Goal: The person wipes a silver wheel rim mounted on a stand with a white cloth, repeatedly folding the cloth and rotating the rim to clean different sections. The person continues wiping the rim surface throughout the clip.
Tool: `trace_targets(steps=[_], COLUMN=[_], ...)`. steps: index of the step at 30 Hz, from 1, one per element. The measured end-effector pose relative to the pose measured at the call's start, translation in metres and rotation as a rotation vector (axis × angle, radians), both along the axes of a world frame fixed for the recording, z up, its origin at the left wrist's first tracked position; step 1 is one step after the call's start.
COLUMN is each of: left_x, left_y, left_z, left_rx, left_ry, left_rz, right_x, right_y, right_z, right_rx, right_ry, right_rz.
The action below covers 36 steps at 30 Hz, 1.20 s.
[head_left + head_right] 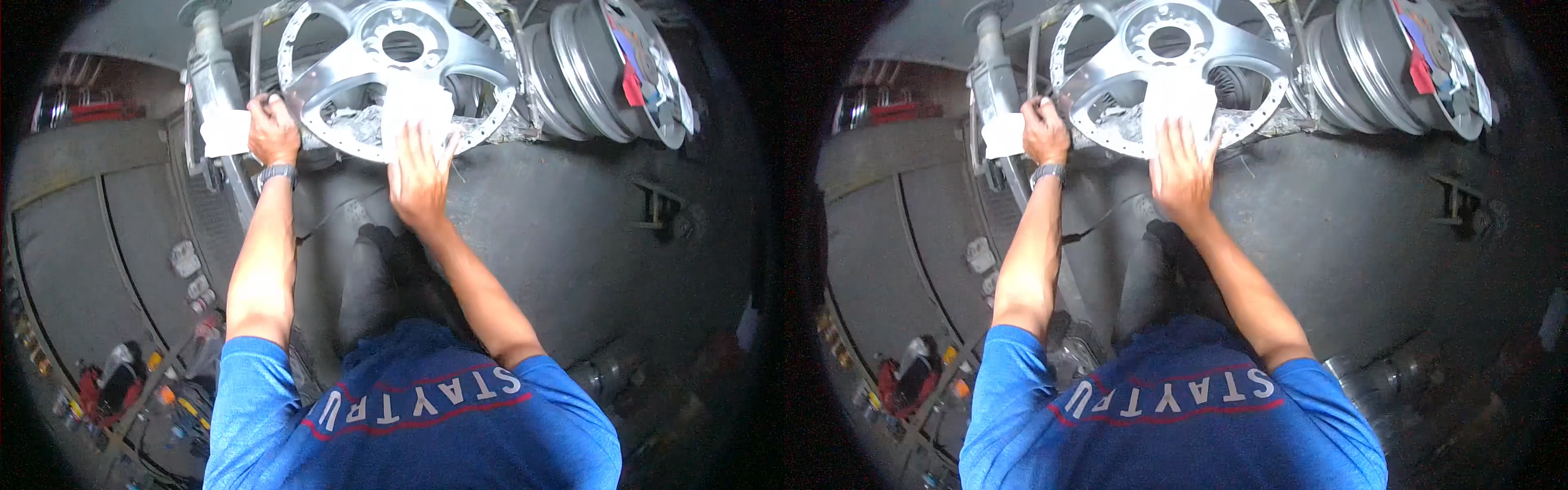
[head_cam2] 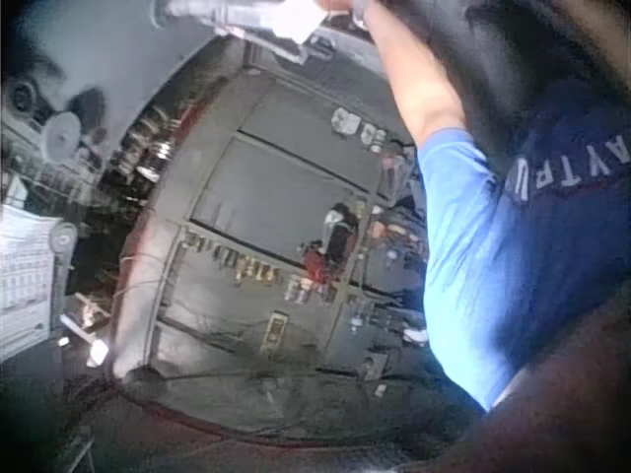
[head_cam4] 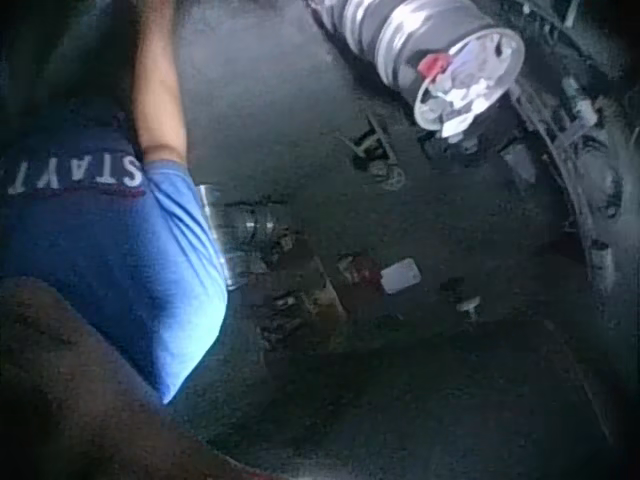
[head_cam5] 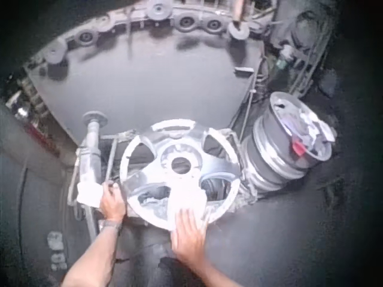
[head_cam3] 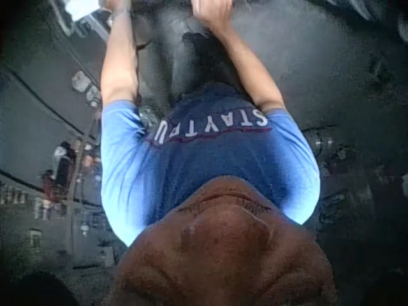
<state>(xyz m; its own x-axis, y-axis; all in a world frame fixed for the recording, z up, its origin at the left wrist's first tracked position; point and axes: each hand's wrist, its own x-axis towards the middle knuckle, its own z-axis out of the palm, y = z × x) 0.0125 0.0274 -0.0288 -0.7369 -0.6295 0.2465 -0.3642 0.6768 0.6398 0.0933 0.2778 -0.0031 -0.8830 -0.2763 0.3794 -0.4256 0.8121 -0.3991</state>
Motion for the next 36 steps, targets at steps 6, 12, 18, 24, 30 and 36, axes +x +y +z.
trace_targets(steps=[6, 12, 18, 24, 30, 36], left_x=[-0.002, -0.006, -0.003, 0.000, -0.005, -0.002], left_y=[0.001, -0.001, -0.005, 0.000, 0.006, -0.003], left_z=[0.001, -0.002, -0.002, 0.007, 0.010, 0.010], left_rx=[0.005, -0.037, -0.008, 0.035, 0.014, 0.004], left_ry=[0.010, 0.010, -0.011, -0.043, -0.038, -0.095], left_rz=[0.012, -0.033, -0.091, -0.113, -0.172, -0.165], right_x=[0.055, -0.045, 0.011, 0.018, -0.111, -0.027], right_y=[0.016, -0.019, -0.022, -0.033, -0.042, -0.060], right_z=[-0.029, 0.010, -0.011, -0.024, 0.018, -0.002], right_rx=[-0.013, -0.122, -0.110, -0.096, 0.045, -0.252], right_ry=[-0.080, 0.053, 0.034, 0.098, 0.113, 0.160], right_rz=[-0.111, -0.235, -0.364, -0.461, -0.534, -0.587])
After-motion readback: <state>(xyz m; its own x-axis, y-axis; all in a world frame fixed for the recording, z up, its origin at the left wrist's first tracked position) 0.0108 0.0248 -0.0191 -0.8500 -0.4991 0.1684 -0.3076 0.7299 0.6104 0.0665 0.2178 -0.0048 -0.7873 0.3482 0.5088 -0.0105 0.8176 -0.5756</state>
